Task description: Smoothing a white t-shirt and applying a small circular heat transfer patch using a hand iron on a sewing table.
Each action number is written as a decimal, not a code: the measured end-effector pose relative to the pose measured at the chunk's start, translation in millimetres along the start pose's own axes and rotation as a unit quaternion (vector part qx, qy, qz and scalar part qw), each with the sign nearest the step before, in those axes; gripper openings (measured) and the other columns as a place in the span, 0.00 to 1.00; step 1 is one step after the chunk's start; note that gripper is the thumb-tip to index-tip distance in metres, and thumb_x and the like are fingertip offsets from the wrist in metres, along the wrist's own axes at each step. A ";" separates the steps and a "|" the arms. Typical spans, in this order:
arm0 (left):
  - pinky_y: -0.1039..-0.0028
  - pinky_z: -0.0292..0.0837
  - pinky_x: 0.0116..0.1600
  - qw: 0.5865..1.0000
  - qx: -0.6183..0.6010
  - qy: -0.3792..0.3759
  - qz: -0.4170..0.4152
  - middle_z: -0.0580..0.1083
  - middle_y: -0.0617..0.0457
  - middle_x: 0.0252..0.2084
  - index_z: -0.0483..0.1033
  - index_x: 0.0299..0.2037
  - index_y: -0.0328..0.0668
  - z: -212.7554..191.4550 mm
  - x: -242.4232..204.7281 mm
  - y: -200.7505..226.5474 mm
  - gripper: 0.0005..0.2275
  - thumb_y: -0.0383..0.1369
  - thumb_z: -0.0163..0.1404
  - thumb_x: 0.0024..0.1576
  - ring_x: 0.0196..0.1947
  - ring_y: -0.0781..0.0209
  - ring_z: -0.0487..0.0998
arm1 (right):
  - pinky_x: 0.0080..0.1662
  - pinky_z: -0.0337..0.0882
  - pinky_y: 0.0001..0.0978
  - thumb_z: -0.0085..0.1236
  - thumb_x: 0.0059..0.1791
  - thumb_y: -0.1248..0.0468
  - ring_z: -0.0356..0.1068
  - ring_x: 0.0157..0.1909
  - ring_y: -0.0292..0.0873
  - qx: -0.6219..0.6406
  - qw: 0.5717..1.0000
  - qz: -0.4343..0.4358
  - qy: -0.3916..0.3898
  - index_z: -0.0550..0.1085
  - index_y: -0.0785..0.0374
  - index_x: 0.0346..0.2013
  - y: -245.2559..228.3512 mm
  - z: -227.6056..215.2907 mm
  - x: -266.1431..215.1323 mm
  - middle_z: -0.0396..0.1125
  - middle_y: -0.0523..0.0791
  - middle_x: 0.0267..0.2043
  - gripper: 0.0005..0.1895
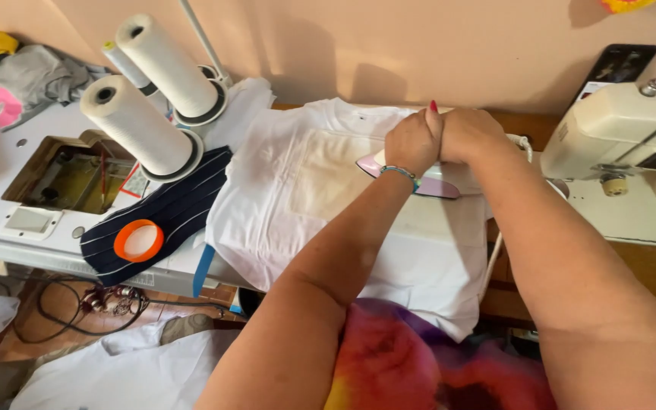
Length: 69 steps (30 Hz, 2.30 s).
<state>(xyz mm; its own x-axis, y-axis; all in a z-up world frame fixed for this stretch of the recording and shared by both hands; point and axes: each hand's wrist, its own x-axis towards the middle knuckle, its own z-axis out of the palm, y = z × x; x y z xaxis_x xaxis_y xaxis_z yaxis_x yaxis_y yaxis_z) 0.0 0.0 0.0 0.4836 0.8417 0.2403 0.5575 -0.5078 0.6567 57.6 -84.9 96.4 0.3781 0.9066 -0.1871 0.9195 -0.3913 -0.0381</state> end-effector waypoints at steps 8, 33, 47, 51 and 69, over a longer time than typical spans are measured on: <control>0.51 0.75 0.58 1.000 0.007 0.005 -0.006 0.80 0.42 0.40 0.77 0.40 0.42 -2.1 -13.9 2.0 0.31 0.49 0.16 0.66 0.50 0.43 0.82 | 0.57 0.73 0.48 0.46 0.48 0.58 0.73 0.59 0.57 0.017 0.999 0.027 0.009 0.80 0.63 0.51 -5.2 -0.7 -9.7 0.76 0.54 0.52 0.23; 0.54 0.77 0.54 1.000 -0.004 0.028 0.006 0.79 0.45 0.36 0.77 0.40 0.44 -4.7 -60.6 7.4 0.30 0.48 0.17 0.67 0.46 0.46 0.83 | 0.52 0.76 0.50 0.53 0.46 0.60 0.76 0.52 0.59 0.037 0.998 -0.046 0.027 0.81 0.68 0.45 -17.6 11.5 -43.7 0.77 0.56 0.42 0.19; 0.57 0.77 0.52 0.999 0.013 0.045 0.000 0.79 0.46 0.33 0.77 0.37 0.44 -19.6 -53.9 -19.2 0.31 0.48 0.16 0.67 0.44 0.47 0.83 | 0.52 0.75 0.54 0.41 0.53 0.60 0.75 0.50 0.64 0.062 0.997 -0.040 0.029 0.80 0.71 0.46 -40.8 5.7 -50.8 0.76 0.58 0.41 0.22; 0.58 0.78 0.51 0.998 0.009 0.062 0.007 0.79 0.46 0.32 0.76 0.35 0.45 -20.6 -42.6 -23.4 0.30 0.48 0.17 0.67 0.42 0.47 0.83 | 0.53 0.74 0.53 0.40 0.53 0.58 0.75 0.51 0.63 0.046 0.997 -0.049 0.024 0.80 0.69 0.46 -42.6 6.5 -31.0 0.77 0.57 0.42 0.23; 0.54 0.77 0.57 1.000 0.000 -0.002 0.009 0.81 0.45 0.38 0.76 0.37 0.46 4.9 -2.9 -3.3 0.30 0.51 0.16 0.63 0.49 0.46 0.82 | 0.56 0.73 0.52 0.34 0.52 0.49 0.75 0.55 0.57 -0.022 0.998 -0.050 0.013 0.83 0.59 0.46 11.2 24.9 27.4 0.78 0.53 0.45 0.29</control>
<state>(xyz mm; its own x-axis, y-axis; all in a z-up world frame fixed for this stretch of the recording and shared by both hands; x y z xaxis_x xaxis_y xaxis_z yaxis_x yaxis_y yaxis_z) 0.1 -1.7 -6.4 0.4967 0.8315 0.2488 0.5487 -0.5230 0.6522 75.6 -68.3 66.4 0.2869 0.9448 -0.1582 0.9562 -0.2924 -0.0118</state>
